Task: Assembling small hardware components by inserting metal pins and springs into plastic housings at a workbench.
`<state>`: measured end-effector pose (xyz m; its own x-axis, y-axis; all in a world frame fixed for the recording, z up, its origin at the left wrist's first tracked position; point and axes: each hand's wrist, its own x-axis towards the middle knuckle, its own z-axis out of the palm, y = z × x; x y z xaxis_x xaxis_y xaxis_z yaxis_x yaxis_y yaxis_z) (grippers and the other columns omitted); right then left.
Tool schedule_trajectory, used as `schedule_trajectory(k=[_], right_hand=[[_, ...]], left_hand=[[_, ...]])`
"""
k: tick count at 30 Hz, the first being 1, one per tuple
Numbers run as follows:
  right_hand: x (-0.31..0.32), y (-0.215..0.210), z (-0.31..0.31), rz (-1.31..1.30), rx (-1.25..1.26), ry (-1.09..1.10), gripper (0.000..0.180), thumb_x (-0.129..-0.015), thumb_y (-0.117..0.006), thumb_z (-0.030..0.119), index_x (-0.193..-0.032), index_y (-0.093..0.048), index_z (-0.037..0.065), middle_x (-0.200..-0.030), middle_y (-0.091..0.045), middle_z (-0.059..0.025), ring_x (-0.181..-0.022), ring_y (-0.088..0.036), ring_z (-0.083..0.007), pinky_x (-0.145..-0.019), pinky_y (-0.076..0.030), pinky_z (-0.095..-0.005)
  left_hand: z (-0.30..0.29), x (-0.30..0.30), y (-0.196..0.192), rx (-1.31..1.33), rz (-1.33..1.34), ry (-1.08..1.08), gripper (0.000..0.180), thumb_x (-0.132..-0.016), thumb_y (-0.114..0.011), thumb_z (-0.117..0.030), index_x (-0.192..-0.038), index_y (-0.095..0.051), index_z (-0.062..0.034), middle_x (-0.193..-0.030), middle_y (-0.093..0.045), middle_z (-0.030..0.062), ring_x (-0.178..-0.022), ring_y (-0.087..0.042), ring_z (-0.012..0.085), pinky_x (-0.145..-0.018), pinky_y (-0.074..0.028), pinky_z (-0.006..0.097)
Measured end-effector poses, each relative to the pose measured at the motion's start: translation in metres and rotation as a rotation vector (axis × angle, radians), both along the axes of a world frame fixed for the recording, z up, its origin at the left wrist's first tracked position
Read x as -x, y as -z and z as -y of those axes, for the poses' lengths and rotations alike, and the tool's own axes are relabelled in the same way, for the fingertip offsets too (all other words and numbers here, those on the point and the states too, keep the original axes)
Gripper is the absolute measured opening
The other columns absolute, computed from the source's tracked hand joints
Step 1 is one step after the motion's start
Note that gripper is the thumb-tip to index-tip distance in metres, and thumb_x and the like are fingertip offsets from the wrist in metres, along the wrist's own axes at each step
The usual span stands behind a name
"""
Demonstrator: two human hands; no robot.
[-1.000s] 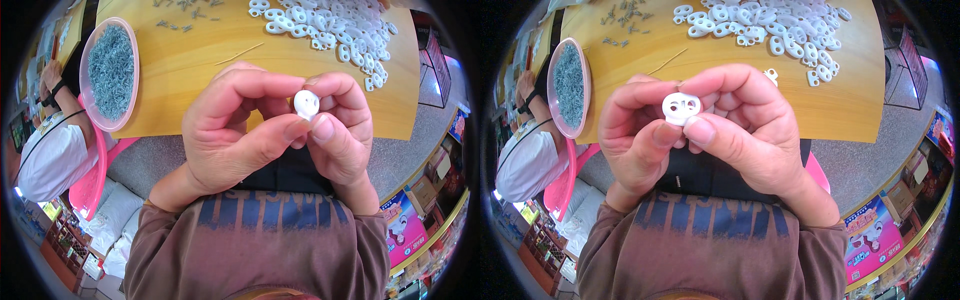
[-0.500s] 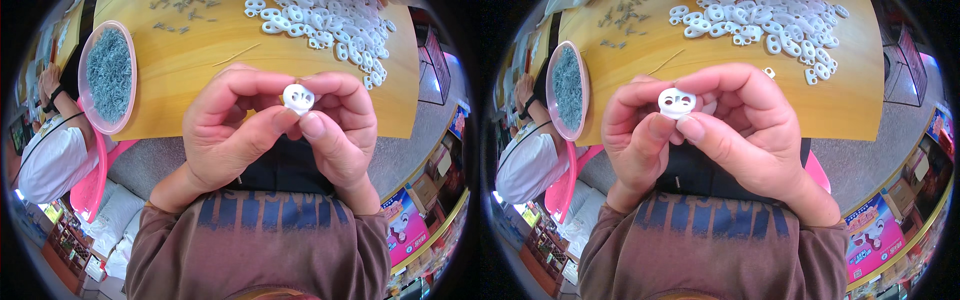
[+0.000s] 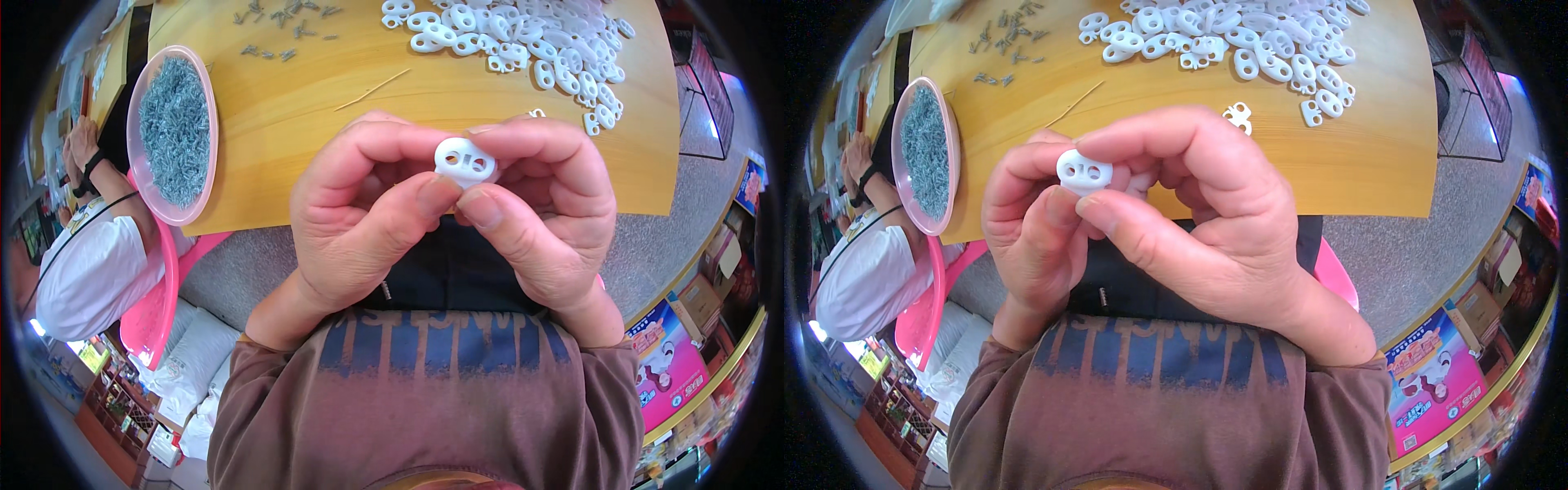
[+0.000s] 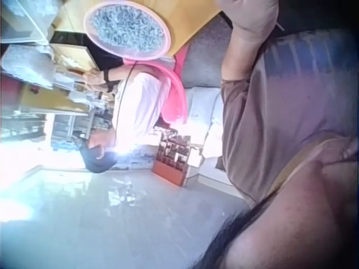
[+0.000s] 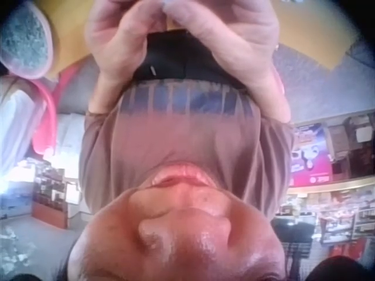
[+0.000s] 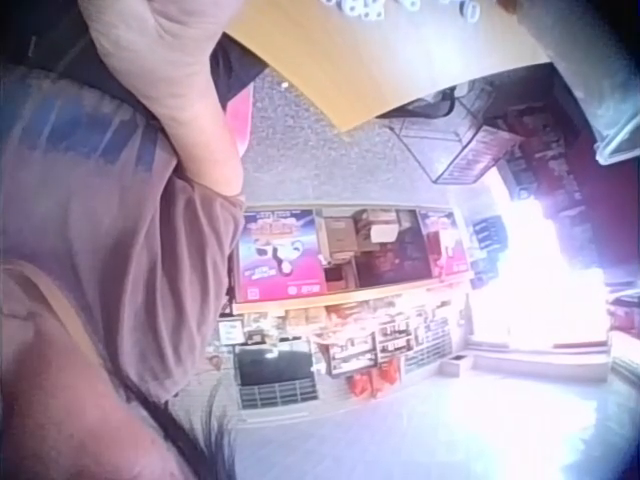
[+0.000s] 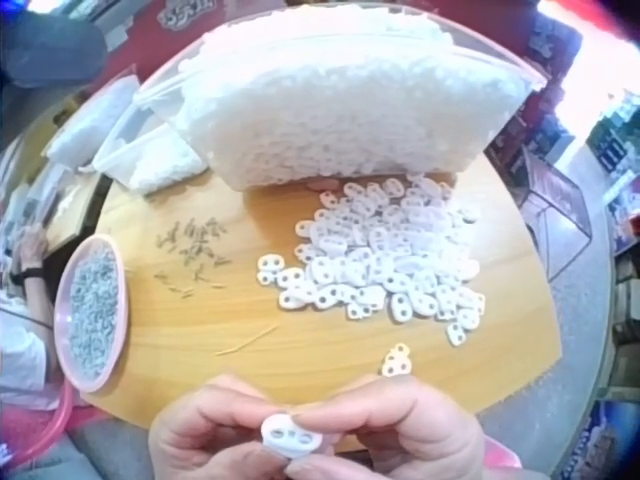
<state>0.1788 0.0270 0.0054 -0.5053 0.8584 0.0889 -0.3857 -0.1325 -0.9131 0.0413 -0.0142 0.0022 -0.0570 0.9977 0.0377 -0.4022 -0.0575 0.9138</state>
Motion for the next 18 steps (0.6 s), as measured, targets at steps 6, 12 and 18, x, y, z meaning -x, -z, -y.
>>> schedule_trajectory(k=[6,12,18], right_hand=[[0.001,-0.001,0.000,-0.013,-0.021,-0.011,0.031,-0.073,-0.056,-0.003,-0.101,-0.043,-0.002,-0.089,-0.051,-0.0087,-0.081,-0.052,-0.0121,-0.072,-0.042,-0.0230],[0.003,-0.004,0.001,0.021,-0.052,0.006,0.031,-0.073,-0.056,-0.003,-0.101,-0.044,-0.002,-0.090,-0.052,-0.0085,-0.081,-0.052,-0.0116,-0.072,-0.042,-0.0228],[0.006,-0.009,0.009,0.013,-0.006,0.029,0.029,-0.073,-0.056,-0.002,-0.100,-0.044,-0.002,-0.087,-0.053,-0.0078,-0.076,-0.052,-0.0102,-0.067,-0.044,-0.0207]], left_hand=[[0.001,0.002,-0.002,0.097,0.051,0.001,0.018,-0.076,-0.054,-0.001,-0.094,-0.050,0.0002,-0.084,-0.051,0.0047,-0.065,-0.048,0.0061,-0.054,-0.040,0.016],[0.003,0.001,-0.005,0.111,0.089,-0.008,0.019,-0.077,-0.053,-0.004,-0.095,-0.050,-0.0005,-0.085,-0.052,0.0044,-0.063,-0.048,0.0053,-0.053,-0.039,0.015],[0.009,0.003,-0.009,0.082,0.072,-0.008,0.018,-0.078,-0.053,-0.006,-0.095,-0.050,0.0003,-0.084,-0.052,0.0045,-0.062,-0.048,0.0056,-0.053,-0.039,0.015]])
